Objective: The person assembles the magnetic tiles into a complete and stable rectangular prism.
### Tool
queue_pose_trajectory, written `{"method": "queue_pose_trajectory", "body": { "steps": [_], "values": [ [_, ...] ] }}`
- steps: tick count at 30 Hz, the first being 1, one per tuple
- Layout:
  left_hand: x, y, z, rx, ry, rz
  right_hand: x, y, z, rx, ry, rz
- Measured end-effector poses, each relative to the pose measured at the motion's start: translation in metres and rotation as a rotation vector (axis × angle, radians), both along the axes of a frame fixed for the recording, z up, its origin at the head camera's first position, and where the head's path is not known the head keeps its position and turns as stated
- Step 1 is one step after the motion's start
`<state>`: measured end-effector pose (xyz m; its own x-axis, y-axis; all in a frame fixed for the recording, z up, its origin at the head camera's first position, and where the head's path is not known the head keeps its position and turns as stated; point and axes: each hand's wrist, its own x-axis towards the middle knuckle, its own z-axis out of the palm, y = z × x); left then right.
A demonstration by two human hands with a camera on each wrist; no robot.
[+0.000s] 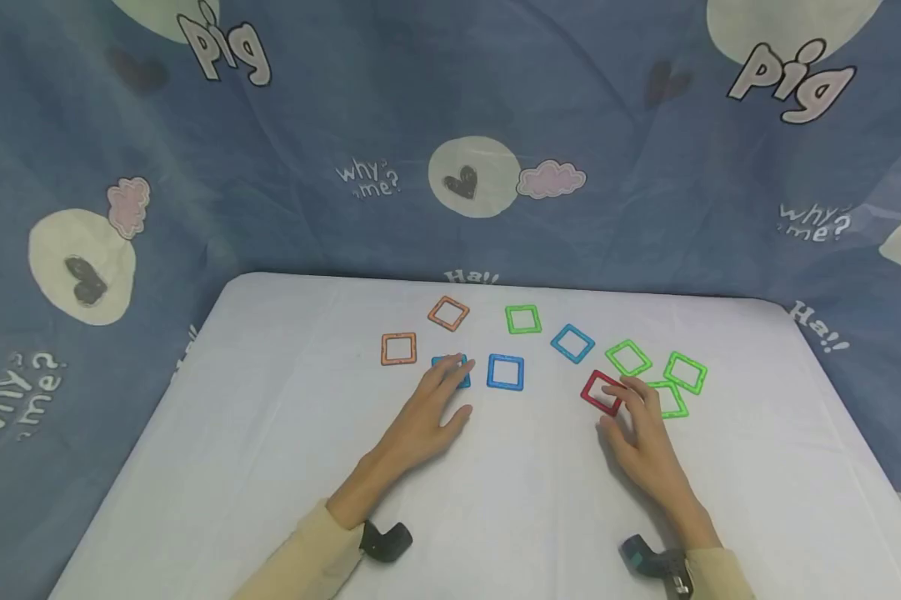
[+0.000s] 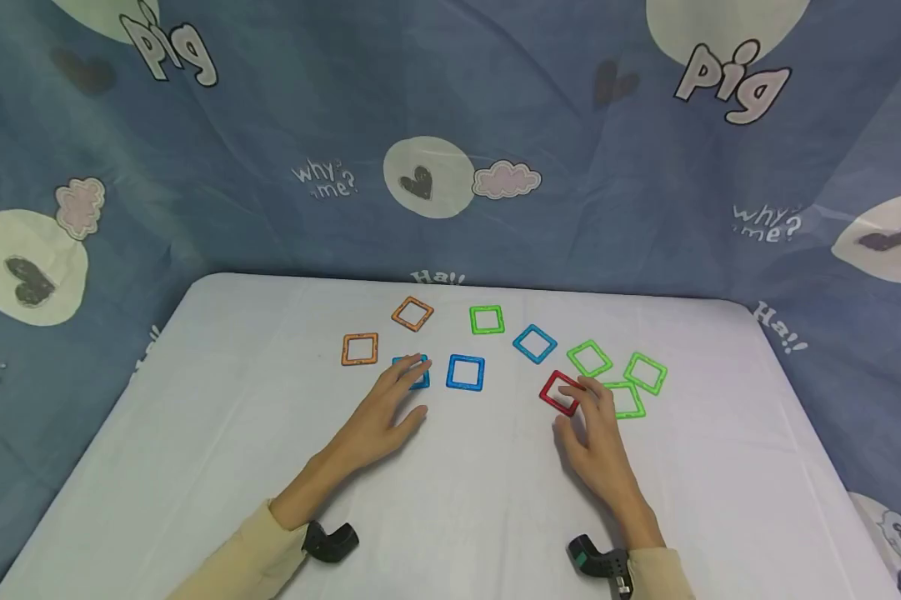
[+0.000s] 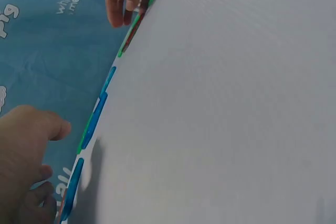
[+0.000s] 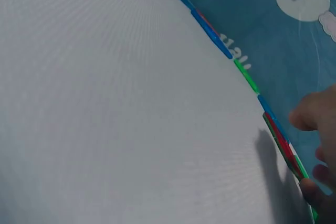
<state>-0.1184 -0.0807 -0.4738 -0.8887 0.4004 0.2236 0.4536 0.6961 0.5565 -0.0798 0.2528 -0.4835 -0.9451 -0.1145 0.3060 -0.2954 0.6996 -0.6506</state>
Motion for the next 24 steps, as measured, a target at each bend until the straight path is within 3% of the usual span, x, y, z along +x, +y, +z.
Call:
{"method": "queue_pose_trajectory", "body": {
  "steps": [11,24],
  "values": [
    [-0.008,0.023,-0.006,0.01,0.005,-0.039,-0.004,0.001,-0.003,-0.035,0.032,-0.024],
    [-0.023,0.043,-0.006,-0.085,0.169,-0.066,-0.012,0.002,-0.004,-0.014,0.001,-0.034]
  ]
}}
